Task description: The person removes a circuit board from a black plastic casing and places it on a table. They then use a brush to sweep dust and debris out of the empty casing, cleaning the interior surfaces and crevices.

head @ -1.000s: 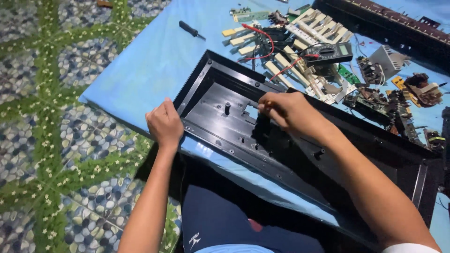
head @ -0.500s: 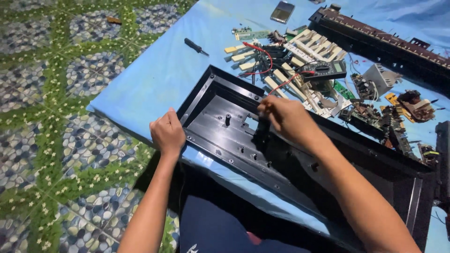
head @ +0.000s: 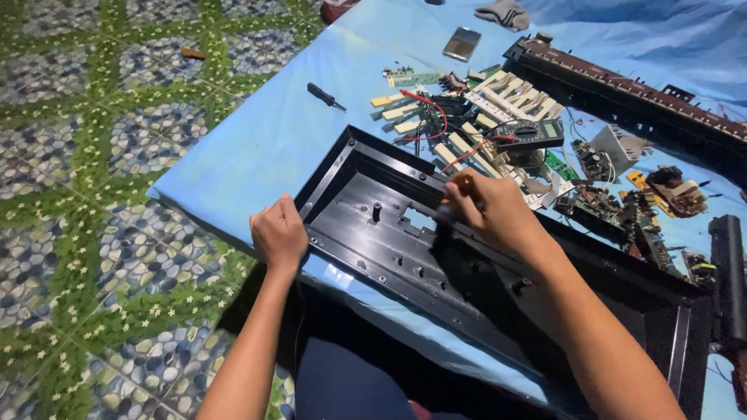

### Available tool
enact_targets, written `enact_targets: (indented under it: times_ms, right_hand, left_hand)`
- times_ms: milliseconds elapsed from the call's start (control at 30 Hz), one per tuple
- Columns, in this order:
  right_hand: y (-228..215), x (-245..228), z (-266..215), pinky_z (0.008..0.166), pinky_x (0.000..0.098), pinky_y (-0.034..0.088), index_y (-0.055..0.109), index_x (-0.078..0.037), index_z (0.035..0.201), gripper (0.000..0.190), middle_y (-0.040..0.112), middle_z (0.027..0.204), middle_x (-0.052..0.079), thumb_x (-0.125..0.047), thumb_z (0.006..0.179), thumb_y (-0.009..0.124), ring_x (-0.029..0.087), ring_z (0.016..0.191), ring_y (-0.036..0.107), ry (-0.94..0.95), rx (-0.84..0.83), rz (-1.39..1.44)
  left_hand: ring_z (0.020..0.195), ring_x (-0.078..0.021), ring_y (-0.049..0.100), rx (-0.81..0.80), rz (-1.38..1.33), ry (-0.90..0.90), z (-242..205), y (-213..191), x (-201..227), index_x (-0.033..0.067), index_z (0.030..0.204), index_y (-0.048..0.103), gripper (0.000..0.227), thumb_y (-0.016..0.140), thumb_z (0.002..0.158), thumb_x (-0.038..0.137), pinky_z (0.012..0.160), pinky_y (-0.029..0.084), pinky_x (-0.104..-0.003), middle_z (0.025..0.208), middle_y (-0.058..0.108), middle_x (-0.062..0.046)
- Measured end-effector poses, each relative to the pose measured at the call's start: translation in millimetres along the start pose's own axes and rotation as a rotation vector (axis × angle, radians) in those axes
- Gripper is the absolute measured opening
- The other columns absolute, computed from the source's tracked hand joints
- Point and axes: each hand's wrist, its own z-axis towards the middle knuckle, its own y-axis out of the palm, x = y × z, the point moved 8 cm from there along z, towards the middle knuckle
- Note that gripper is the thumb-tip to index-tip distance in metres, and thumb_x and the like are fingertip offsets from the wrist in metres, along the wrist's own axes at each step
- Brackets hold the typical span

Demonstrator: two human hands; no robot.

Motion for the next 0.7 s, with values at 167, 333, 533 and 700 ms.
enact_targets:
  times_ms: [167, 333, 533, 700]
  right_hand:
    - [11, 0, -5, 0.068, 0.0487, 0.058, 0.063, -0.017, 0.102, 0.010, 0.075, 0.075, 0.011, -0.022, 0.094, 0.060, 0.040, 0.071, 0.073, -0.022, -0.100, 0.046]
    - [-18, 25, -9, 0.071, 0.0458, 0.058, 0.070, -0.017, 0.101, 0.016, 0.076, 0.074, 0.009, -0.032, 0.100, 0.065, 0.035, 0.071, 0.074, 0.096, 0.077, -0.146]
    - [-22, 16, -13, 0.066, 0.0445, 0.056, 0.072, -0.010, 0.090, 0.026, 0.073, 0.064, 0.015, -0.031, 0.102, 0.064, 0.038, 0.064, 0.072, 0.162, 0.171, 0.079]
    - [-19, 33, -20, 0.069, 0.0439, 0.057, 0.071, -0.013, 0.093, 0.023, 0.075, 0.068, 0.013, -0.035, 0.099, 0.068, 0.037, 0.068, 0.074, 0.157, 0.123, -0.042]
  left_hand:
    - [0.048, -0.0297, 0.053, -0.011, 0.004, -0.005, 3, 0, 3, 0.0090, 0.052, 0.057, 0.057, 0.047, 0.107, 0.020, 0.073, 0.045, -0.037, 0.042, 0.047, -0.009]
    - [0.045, -0.0257, 0.050, -0.018, -0.006, -0.009, 2, 3, -3, 0.0111, 0.050, 0.056, 0.059, 0.046, 0.107, 0.021, 0.073, 0.044, -0.036, 0.040, 0.046, -0.006]
    - [0.047, -0.0291, 0.053, 0.006, -0.007, 0.003, 2, 1, 1, 0.0093, 0.051, 0.056, 0.057, 0.048, 0.106, 0.020, 0.073, 0.045, -0.036, 0.041, 0.047, -0.008]
    - [0.049, -0.0307, 0.055, 0.009, -0.012, 0.018, 2, -2, 4, 0.0084, 0.053, 0.058, 0.056, 0.048, 0.107, 0.020, 0.073, 0.045, -0.037, 0.043, 0.050, -0.010]
